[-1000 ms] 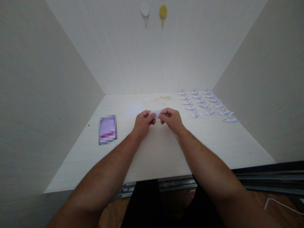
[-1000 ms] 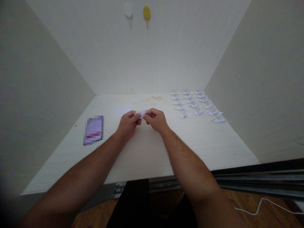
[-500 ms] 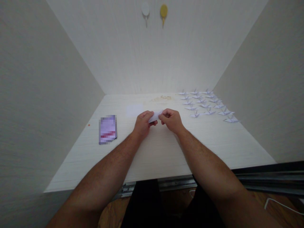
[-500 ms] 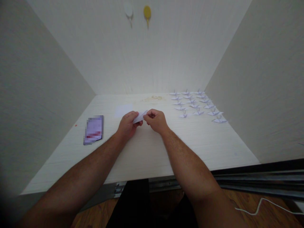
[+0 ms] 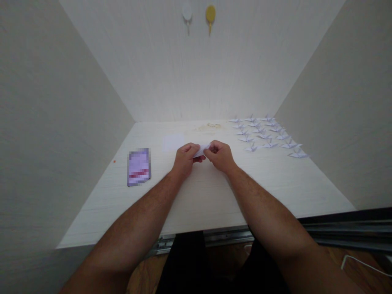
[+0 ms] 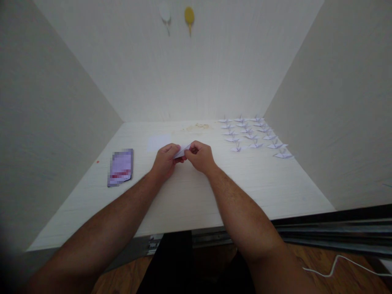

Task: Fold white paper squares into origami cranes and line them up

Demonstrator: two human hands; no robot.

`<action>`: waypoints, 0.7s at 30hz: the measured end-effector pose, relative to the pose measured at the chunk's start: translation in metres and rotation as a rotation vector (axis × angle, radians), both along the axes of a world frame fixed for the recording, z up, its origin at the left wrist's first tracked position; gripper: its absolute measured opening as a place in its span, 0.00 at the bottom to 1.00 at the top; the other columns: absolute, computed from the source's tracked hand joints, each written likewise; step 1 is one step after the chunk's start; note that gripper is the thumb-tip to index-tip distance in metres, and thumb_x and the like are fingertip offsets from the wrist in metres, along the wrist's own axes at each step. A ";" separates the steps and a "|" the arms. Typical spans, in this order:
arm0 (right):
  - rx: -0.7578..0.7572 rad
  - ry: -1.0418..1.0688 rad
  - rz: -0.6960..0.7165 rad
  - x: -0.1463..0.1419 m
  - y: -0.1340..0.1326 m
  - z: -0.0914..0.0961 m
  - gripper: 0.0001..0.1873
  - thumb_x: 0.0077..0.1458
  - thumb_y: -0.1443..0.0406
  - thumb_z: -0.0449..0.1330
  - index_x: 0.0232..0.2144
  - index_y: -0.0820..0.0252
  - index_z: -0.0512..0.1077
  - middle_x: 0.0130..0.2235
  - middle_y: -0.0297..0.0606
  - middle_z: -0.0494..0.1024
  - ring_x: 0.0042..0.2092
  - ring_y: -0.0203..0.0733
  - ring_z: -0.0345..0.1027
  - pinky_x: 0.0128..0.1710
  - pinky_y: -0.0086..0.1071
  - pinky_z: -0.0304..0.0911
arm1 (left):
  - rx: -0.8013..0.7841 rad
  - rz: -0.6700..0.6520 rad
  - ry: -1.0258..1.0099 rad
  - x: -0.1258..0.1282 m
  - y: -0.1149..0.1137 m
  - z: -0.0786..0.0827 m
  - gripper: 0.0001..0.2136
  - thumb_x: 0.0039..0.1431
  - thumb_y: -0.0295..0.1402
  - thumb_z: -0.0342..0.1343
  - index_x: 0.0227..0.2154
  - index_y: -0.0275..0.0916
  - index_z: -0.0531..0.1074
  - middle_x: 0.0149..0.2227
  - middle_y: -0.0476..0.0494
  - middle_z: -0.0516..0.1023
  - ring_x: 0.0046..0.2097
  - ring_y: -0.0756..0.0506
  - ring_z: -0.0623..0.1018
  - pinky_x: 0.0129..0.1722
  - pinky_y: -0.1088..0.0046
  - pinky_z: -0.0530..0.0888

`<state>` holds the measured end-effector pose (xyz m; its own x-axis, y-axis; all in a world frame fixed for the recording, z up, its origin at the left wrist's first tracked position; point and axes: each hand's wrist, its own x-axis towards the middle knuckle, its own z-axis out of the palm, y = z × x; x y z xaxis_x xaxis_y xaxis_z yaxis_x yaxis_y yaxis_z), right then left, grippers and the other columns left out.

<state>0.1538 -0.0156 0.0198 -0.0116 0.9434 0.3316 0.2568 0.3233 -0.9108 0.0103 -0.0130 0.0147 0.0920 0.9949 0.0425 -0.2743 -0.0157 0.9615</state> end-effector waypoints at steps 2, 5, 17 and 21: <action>0.006 -0.013 0.002 0.000 0.000 -0.001 0.09 0.45 0.64 0.60 0.19 0.57 0.64 0.18 0.26 0.68 0.21 0.31 0.57 0.22 0.27 0.53 | -0.011 0.008 -0.002 0.000 0.000 -0.001 0.15 0.49 0.42 0.65 0.24 0.36 0.70 0.24 0.49 0.72 0.25 0.50 0.74 0.23 0.74 0.71; 0.018 -0.018 -0.011 0.000 0.000 -0.003 0.09 0.45 0.64 0.61 0.19 0.57 0.65 0.19 0.27 0.69 0.22 0.32 0.59 0.23 0.27 0.54 | -0.021 0.008 -0.001 0.000 0.000 -0.002 0.16 0.47 0.44 0.67 0.25 0.36 0.71 0.25 0.49 0.73 0.26 0.50 0.75 0.24 0.74 0.72; -0.053 0.072 -0.015 0.001 0.002 0.002 0.08 0.45 0.62 0.61 0.20 0.57 0.66 0.17 0.26 0.67 0.20 0.31 0.57 0.21 0.28 0.53 | -0.117 -0.069 -0.003 -0.004 0.003 -0.005 0.19 0.42 0.44 0.70 0.31 0.34 0.76 0.29 0.43 0.79 0.29 0.47 0.79 0.27 0.73 0.73; 0.021 0.036 -0.045 0.001 0.002 -0.002 0.09 0.46 0.63 0.61 0.20 0.57 0.66 0.18 0.26 0.67 0.21 0.31 0.56 0.23 0.28 0.53 | -0.120 -0.031 -0.025 -0.002 0.001 -0.003 0.18 0.42 0.43 0.70 0.30 0.35 0.75 0.28 0.45 0.78 0.27 0.48 0.78 0.24 0.75 0.69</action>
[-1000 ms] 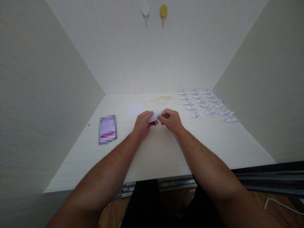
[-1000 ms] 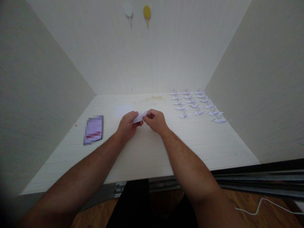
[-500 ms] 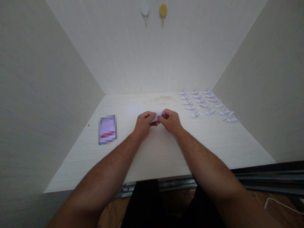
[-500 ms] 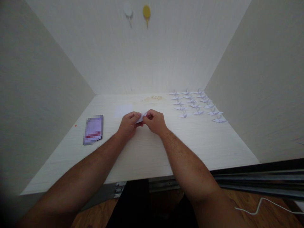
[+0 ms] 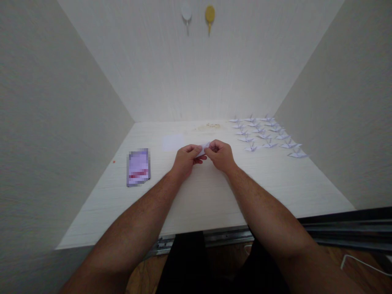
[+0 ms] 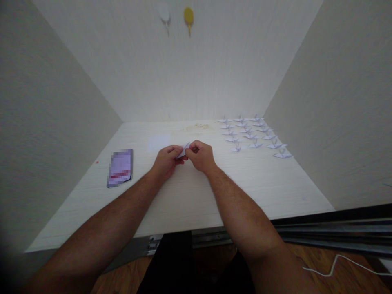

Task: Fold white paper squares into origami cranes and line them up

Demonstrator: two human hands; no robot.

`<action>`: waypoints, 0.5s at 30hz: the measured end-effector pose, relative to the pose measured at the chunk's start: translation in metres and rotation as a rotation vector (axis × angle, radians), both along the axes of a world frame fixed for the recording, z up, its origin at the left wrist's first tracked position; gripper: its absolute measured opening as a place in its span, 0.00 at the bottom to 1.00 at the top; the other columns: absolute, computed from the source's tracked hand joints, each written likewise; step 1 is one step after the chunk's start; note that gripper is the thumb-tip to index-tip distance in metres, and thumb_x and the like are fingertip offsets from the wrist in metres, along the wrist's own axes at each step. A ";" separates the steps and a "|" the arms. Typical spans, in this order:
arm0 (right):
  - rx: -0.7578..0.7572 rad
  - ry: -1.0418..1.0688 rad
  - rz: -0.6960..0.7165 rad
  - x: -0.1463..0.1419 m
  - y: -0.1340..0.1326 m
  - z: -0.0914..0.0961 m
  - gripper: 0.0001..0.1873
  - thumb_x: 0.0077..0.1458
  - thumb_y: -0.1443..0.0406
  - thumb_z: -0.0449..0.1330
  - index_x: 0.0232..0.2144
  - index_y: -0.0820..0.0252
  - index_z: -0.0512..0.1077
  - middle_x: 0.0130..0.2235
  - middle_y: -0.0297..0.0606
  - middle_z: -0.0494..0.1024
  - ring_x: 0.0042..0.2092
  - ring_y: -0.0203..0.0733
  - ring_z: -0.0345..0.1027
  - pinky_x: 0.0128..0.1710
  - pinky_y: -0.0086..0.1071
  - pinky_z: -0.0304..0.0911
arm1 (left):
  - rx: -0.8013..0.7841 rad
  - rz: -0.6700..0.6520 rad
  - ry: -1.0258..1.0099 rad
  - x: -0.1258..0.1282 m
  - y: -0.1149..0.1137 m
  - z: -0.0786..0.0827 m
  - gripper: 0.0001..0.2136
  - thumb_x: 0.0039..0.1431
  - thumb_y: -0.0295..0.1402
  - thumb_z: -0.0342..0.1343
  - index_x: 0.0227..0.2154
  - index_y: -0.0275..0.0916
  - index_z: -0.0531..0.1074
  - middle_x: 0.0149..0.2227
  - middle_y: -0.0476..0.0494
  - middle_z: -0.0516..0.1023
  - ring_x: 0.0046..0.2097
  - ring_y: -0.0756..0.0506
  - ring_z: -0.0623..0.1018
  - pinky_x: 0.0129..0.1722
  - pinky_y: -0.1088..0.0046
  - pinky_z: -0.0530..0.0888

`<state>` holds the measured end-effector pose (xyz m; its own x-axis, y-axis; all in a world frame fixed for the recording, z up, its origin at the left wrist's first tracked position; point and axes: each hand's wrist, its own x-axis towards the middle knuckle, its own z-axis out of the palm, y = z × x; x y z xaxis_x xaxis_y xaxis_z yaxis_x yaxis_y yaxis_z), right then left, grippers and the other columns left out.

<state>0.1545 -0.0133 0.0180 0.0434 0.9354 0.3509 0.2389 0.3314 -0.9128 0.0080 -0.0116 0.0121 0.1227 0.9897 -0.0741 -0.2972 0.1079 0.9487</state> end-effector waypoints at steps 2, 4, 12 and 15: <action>0.030 -0.011 -0.024 -0.001 0.000 0.000 0.09 0.45 0.62 0.61 0.20 0.57 0.66 0.19 0.27 0.67 0.22 0.31 0.56 0.23 0.28 0.53 | 0.017 0.000 0.001 0.000 0.000 0.000 0.17 0.42 0.42 0.71 0.27 0.35 0.73 0.25 0.46 0.77 0.26 0.49 0.76 0.23 0.76 0.68; 0.029 -0.008 -0.030 -0.001 0.000 0.000 0.10 0.45 0.62 0.61 0.19 0.57 0.65 0.19 0.27 0.67 0.22 0.31 0.56 0.23 0.28 0.52 | 0.043 -0.002 0.017 0.000 0.000 0.000 0.17 0.41 0.41 0.71 0.26 0.35 0.73 0.23 0.47 0.76 0.24 0.51 0.74 0.23 0.76 0.66; -0.183 0.239 0.176 0.002 0.004 -0.002 0.13 0.45 0.60 0.64 0.19 0.57 0.64 0.16 0.27 0.68 0.18 0.31 0.58 0.20 0.27 0.53 | 0.068 -0.065 -0.065 0.000 0.001 0.000 0.16 0.40 0.39 0.72 0.24 0.35 0.71 0.20 0.49 0.73 0.23 0.53 0.70 0.24 0.77 0.64; -0.187 0.297 0.208 0.003 0.006 -0.005 0.13 0.45 0.61 0.65 0.20 0.57 0.65 0.17 0.27 0.69 0.17 0.30 0.58 0.19 0.27 0.53 | 0.073 -0.080 -0.078 0.000 0.001 0.000 0.16 0.41 0.39 0.72 0.24 0.36 0.71 0.20 0.49 0.73 0.22 0.53 0.69 0.24 0.76 0.64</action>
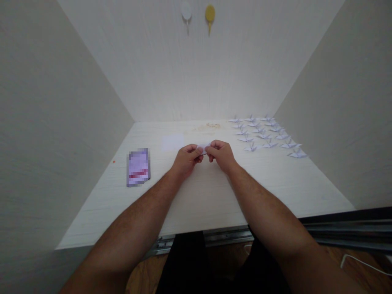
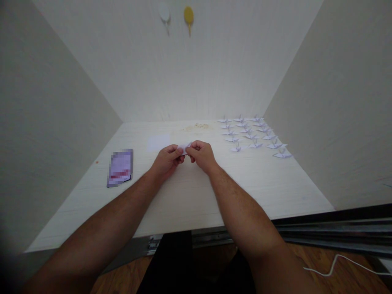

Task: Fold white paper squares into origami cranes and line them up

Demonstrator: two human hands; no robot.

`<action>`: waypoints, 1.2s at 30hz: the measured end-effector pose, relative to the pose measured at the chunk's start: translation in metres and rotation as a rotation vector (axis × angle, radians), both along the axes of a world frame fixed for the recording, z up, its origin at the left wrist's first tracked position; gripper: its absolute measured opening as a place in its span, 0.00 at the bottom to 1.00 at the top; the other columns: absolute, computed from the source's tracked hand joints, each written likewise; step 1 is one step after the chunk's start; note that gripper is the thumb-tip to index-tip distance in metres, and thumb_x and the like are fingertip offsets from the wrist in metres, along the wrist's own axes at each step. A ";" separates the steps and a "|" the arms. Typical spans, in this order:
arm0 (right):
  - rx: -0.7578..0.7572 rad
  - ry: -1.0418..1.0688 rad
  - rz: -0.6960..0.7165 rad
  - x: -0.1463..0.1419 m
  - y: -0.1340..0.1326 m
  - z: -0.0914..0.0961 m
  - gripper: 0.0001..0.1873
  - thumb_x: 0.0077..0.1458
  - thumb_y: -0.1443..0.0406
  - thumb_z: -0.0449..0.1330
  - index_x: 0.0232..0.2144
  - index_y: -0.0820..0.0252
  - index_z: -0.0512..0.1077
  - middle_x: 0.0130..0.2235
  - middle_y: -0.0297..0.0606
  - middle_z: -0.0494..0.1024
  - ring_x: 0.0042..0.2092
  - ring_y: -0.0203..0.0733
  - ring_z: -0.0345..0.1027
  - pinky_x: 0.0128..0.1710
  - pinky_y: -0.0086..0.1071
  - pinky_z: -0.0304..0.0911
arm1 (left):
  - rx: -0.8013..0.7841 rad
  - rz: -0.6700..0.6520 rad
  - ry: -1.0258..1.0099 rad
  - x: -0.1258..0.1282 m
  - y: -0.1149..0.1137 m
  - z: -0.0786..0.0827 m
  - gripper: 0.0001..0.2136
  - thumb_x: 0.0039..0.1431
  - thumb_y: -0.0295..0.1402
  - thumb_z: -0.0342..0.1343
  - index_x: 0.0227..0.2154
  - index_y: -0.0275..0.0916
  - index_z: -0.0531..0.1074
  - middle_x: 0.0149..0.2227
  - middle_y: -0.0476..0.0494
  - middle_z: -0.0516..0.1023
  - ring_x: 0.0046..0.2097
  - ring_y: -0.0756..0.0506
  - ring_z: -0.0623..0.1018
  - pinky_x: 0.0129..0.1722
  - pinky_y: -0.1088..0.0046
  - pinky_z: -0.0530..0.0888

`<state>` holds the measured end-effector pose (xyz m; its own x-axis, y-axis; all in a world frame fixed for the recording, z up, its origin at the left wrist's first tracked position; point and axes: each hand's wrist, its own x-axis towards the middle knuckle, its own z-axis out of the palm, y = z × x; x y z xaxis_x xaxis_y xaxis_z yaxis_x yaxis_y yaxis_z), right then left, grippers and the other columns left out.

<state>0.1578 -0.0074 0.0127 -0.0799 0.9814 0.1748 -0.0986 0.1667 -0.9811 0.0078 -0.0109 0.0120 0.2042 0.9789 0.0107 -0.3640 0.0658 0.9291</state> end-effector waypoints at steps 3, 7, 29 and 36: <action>-0.016 0.024 0.008 0.000 0.000 0.000 0.13 0.45 0.61 0.65 0.19 0.57 0.65 0.17 0.27 0.70 0.17 0.30 0.58 0.19 0.26 0.53 | 0.004 0.009 0.000 0.000 0.000 0.000 0.17 0.41 0.40 0.72 0.23 0.36 0.71 0.19 0.50 0.72 0.22 0.53 0.69 0.24 0.76 0.63; -0.019 0.042 -0.034 -0.001 -0.002 0.004 0.11 0.43 0.62 0.65 0.19 0.58 0.66 0.16 0.26 0.69 0.17 0.30 0.58 0.20 0.26 0.54 | 0.021 -0.012 0.002 0.000 -0.001 0.001 0.17 0.41 0.40 0.72 0.22 0.36 0.70 0.19 0.50 0.71 0.22 0.53 0.69 0.24 0.76 0.63; 0.066 0.015 -0.061 -0.001 -0.005 0.010 0.10 0.45 0.60 0.65 0.30 0.59 0.75 0.20 0.27 0.72 0.21 0.31 0.62 0.22 0.28 0.59 | 0.100 0.124 0.082 0.000 0.002 -0.006 0.16 0.46 0.43 0.69 0.25 0.37 0.71 0.21 0.50 0.74 0.22 0.53 0.70 0.24 0.76 0.65; 0.061 -0.019 -0.069 -0.007 -0.009 0.012 0.14 0.41 0.56 0.69 0.27 0.59 0.74 0.19 0.29 0.72 0.21 0.32 0.63 0.21 0.28 0.60 | 0.120 0.094 0.172 0.004 -0.004 -0.003 0.18 0.45 0.47 0.69 0.26 0.35 0.74 0.26 0.44 0.79 0.28 0.49 0.77 0.30 0.73 0.72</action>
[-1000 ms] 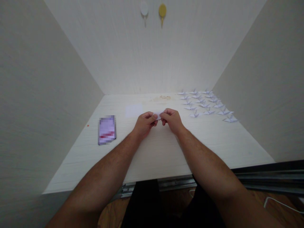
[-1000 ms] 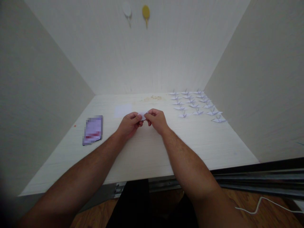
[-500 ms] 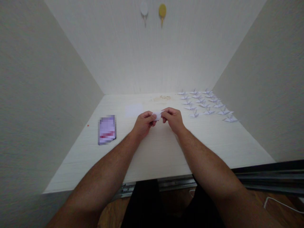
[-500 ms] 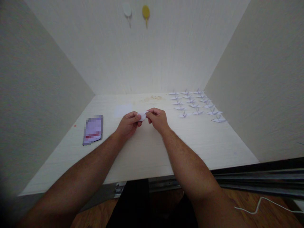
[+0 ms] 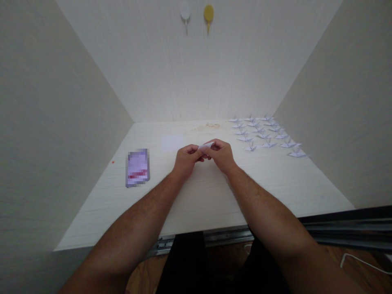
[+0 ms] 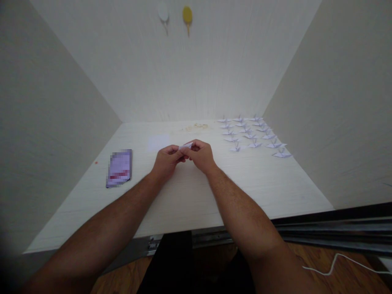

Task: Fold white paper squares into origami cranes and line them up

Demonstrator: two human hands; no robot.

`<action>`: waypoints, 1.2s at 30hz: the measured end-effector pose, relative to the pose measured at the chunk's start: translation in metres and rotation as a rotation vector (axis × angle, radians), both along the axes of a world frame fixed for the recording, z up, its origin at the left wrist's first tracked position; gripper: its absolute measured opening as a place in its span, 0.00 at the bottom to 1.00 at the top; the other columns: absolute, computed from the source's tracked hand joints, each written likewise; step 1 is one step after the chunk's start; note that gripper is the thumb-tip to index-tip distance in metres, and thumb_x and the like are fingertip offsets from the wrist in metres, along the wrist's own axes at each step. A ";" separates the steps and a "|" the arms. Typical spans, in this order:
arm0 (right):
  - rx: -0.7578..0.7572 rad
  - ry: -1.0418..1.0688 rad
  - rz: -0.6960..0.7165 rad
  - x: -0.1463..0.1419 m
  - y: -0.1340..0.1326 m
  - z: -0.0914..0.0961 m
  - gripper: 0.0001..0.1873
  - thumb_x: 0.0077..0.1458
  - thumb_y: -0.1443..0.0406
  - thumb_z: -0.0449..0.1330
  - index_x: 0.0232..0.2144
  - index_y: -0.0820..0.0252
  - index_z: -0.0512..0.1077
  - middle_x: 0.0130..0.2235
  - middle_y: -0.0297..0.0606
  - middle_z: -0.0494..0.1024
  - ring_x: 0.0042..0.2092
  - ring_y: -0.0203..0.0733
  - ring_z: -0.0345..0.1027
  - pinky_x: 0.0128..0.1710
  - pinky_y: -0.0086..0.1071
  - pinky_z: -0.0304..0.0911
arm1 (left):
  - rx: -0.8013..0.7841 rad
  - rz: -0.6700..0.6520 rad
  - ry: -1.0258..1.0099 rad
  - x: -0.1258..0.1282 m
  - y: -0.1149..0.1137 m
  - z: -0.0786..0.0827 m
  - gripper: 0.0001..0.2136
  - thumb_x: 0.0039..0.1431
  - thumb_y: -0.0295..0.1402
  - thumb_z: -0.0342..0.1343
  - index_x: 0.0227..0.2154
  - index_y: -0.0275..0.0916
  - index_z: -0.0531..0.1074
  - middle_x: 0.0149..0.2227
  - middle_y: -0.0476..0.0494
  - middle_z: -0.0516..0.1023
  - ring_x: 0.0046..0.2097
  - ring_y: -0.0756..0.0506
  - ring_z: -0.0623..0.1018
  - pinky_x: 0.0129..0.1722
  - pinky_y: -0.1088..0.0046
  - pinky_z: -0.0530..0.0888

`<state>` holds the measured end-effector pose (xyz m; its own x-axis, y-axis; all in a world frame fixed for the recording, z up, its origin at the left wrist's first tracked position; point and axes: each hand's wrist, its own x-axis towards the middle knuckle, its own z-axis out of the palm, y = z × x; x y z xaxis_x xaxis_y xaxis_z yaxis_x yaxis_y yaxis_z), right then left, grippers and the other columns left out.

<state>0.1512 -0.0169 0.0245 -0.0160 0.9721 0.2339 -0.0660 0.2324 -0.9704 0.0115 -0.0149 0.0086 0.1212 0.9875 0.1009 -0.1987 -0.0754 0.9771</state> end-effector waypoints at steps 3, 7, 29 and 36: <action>-0.021 0.019 -0.007 0.001 0.000 0.000 0.13 0.41 0.57 0.69 0.25 0.59 0.74 0.19 0.28 0.71 0.22 0.32 0.63 0.22 0.28 0.61 | 0.002 -0.003 0.018 0.001 -0.003 0.003 0.20 0.44 0.50 0.69 0.27 0.35 0.75 0.27 0.41 0.81 0.30 0.47 0.79 0.32 0.71 0.73; -0.040 0.056 0.013 -0.001 -0.001 0.000 0.12 0.41 0.58 0.69 0.26 0.59 0.75 0.20 0.28 0.72 0.23 0.32 0.63 0.24 0.29 0.63 | -0.004 0.015 0.021 0.002 -0.004 0.003 0.22 0.43 0.51 0.69 0.27 0.35 0.75 0.27 0.41 0.80 0.31 0.46 0.80 0.33 0.70 0.75; 0.016 0.034 -0.138 0.002 0.005 -0.002 0.09 0.42 0.59 0.67 0.24 0.58 0.74 0.23 0.30 0.73 0.25 0.32 0.60 0.25 0.29 0.58 | -0.005 0.040 0.074 0.000 -0.003 0.004 0.15 0.46 0.42 0.69 0.23 0.36 0.73 0.22 0.45 0.78 0.24 0.49 0.75 0.27 0.73 0.71; 0.016 -0.003 -0.196 0.005 0.007 0.001 0.10 0.42 0.58 0.68 0.25 0.59 0.75 0.24 0.31 0.74 0.25 0.32 0.59 0.25 0.29 0.57 | -0.020 0.067 0.077 -0.002 -0.001 0.001 0.13 0.46 0.41 0.68 0.22 0.36 0.73 0.22 0.45 0.78 0.23 0.50 0.74 0.25 0.74 0.69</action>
<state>0.1561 -0.0098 0.0251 0.1725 0.9529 0.2496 -0.0152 0.2559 -0.9666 0.0097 -0.0162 0.0095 0.0613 0.9954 0.0742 -0.1180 -0.0666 0.9908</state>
